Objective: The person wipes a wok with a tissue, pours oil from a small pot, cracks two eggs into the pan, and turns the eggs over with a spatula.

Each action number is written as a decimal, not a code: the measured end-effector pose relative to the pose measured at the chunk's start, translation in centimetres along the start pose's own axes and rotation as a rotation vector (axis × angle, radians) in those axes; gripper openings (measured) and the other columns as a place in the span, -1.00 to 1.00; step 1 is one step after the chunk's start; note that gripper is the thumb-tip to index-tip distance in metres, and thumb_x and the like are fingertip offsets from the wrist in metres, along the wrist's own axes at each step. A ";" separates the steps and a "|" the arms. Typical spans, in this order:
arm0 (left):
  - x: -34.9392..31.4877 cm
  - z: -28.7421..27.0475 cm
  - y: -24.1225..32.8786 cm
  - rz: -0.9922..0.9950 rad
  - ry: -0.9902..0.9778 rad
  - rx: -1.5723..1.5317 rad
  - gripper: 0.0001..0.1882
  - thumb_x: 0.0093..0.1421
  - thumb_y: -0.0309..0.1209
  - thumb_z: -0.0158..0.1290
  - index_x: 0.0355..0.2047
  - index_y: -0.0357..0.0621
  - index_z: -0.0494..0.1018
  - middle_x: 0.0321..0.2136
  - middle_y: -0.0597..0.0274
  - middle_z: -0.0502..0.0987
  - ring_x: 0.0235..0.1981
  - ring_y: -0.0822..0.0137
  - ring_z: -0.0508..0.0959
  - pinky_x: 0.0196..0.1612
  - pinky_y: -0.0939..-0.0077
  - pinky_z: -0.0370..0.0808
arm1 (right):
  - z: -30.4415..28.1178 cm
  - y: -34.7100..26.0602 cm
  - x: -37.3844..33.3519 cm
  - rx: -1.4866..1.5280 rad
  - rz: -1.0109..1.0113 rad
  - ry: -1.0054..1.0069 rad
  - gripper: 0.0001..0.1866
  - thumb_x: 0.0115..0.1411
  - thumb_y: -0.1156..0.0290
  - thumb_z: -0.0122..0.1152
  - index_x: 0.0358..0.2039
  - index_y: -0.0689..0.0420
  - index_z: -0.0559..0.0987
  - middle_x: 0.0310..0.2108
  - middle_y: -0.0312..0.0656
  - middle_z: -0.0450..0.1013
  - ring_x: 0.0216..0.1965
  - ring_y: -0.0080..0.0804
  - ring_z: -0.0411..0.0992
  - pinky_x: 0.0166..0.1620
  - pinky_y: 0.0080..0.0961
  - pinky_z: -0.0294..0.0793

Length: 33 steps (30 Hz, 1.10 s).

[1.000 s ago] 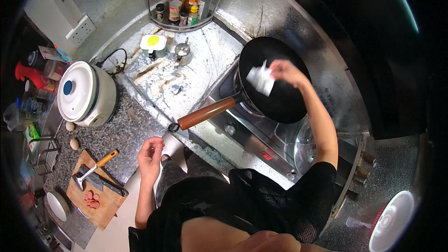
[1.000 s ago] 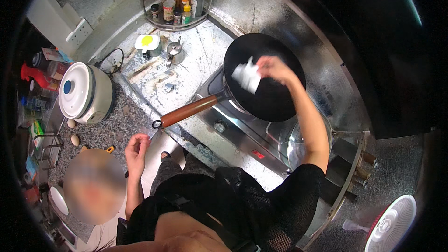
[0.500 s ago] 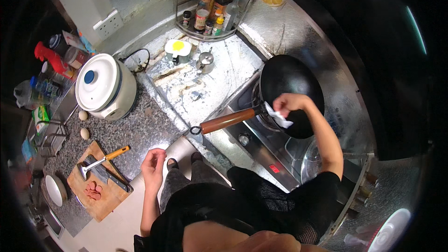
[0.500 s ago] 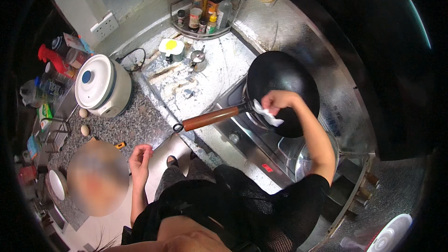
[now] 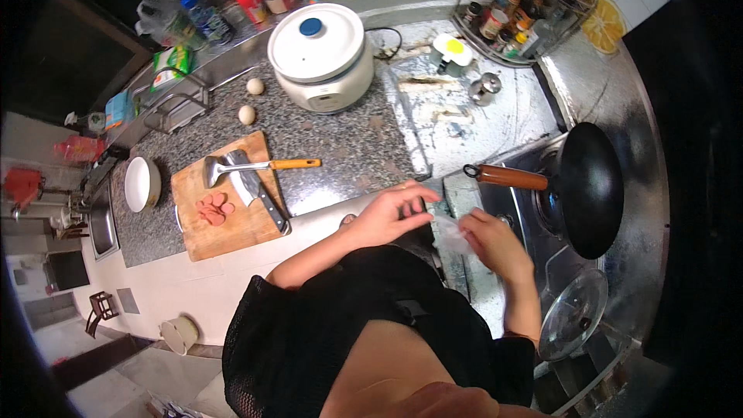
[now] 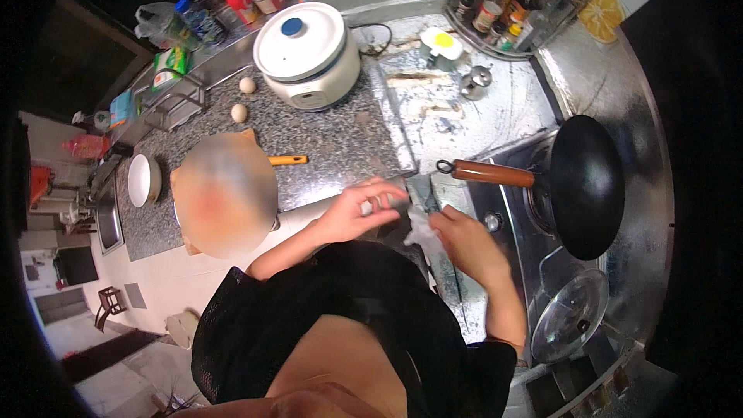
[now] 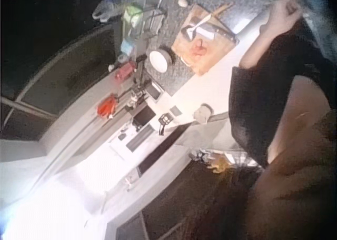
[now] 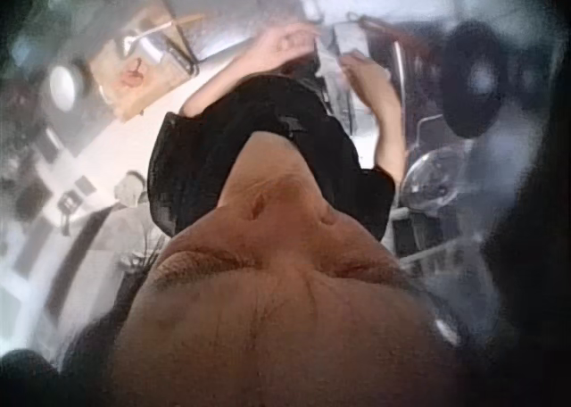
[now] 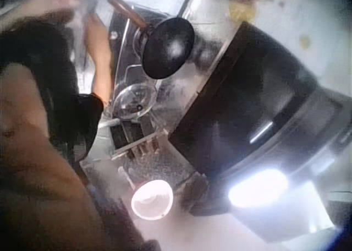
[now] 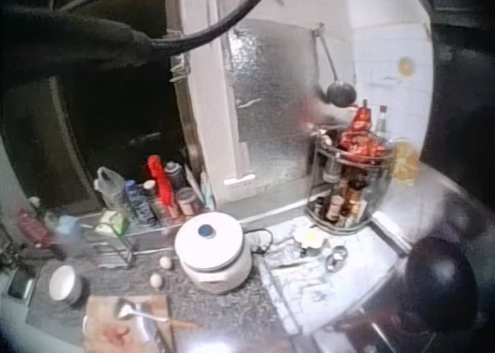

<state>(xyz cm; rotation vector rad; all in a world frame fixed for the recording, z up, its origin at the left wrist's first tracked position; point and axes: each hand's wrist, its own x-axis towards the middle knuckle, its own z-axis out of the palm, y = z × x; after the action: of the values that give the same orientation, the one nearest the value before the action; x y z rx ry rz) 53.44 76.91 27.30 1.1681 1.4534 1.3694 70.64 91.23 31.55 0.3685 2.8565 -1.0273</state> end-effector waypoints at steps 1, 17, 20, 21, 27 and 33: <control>-0.2 -0.2 0.0 0.010 -0.005 0.132 -0.68 -0.05 -0.48 0.09 -0.22 -0.14 0.39 -0.38 0.25 0.37 -0.43 0.37 0.39 -0.40 0.56 0.36 | 2.3 0.5 1.2 -0.037 -0.043 0.051 -0.88 -0.07 0.62 0.03 -0.45 0.20 0.37 -0.47 -0.08 0.29 -0.43 -0.05 0.32 -0.39 -0.36 0.32; 7.1 -12.5 -14.7 -0.184 0.240 1.140 -0.59 -0.16 -0.42 0.15 -0.24 -0.25 0.39 -0.31 -0.03 0.46 -0.25 0.03 0.44 -0.16 0.31 0.36 | 14.9 5.1 -2.0 0.166 0.250 0.385 -0.73 -0.01 0.47 0.10 -0.24 0.14 0.37 -0.31 -0.07 0.36 -0.33 -0.10 0.37 -0.28 -0.35 0.36; 12.3 -10.6 -14.7 -0.196 0.032 0.820 -0.64 -0.13 -0.37 0.13 -0.29 -0.27 0.42 -0.39 0.02 0.50 -0.33 0.06 0.49 -0.23 0.33 0.40 | 17.3 5.7 -5.3 0.378 0.389 0.358 -0.76 0.00 0.47 0.10 -0.26 0.15 0.40 -0.37 -0.09 0.41 -0.35 -0.15 0.40 -0.30 -0.38 0.37; 14.3 -9.7 -15.7 -0.094 0.010 0.790 -0.66 -0.11 -0.35 0.12 -0.31 -0.27 0.43 -0.42 0.04 0.51 -0.36 0.08 0.50 -0.27 0.34 0.41 | 17.3 5.6 -6.1 0.433 0.426 0.383 -0.76 -0.01 0.47 0.10 -0.27 0.16 0.41 -0.39 -0.10 0.42 -0.37 -0.17 0.40 -0.31 -0.40 0.37; 27.4 -0.4 -20.2 -0.401 0.060 -0.025 -0.58 0.04 -0.25 0.06 -0.13 -0.15 0.29 -0.54 0.19 0.46 -0.66 0.47 0.42 -0.64 0.64 0.37 | 18.7 6.7 -10.7 0.526 0.598 0.457 -0.78 -0.01 0.48 0.12 -0.30 0.17 0.42 -0.44 -0.12 0.43 -0.43 -0.27 0.41 -0.37 -0.47 0.37; 34.1 3.1 -22.0 -0.776 0.113 -0.415 -0.64 0.13 -0.02 -0.15 -0.19 0.05 0.27 -0.59 0.22 0.35 -0.68 0.40 0.38 -0.66 0.63 0.36 | 18.8 7.0 -14.0 0.599 0.799 0.503 -0.80 -0.03 0.47 0.11 -0.34 0.18 0.40 -0.47 -0.08 0.42 -0.39 -0.12 0.41 -0.35 -0.34 0.36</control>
<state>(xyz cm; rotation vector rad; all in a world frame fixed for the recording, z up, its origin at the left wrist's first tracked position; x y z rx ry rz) 45.83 110.98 6.45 0.2096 1.3893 1.0981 85.92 81.75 15.00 1.8322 2.2087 -1.6903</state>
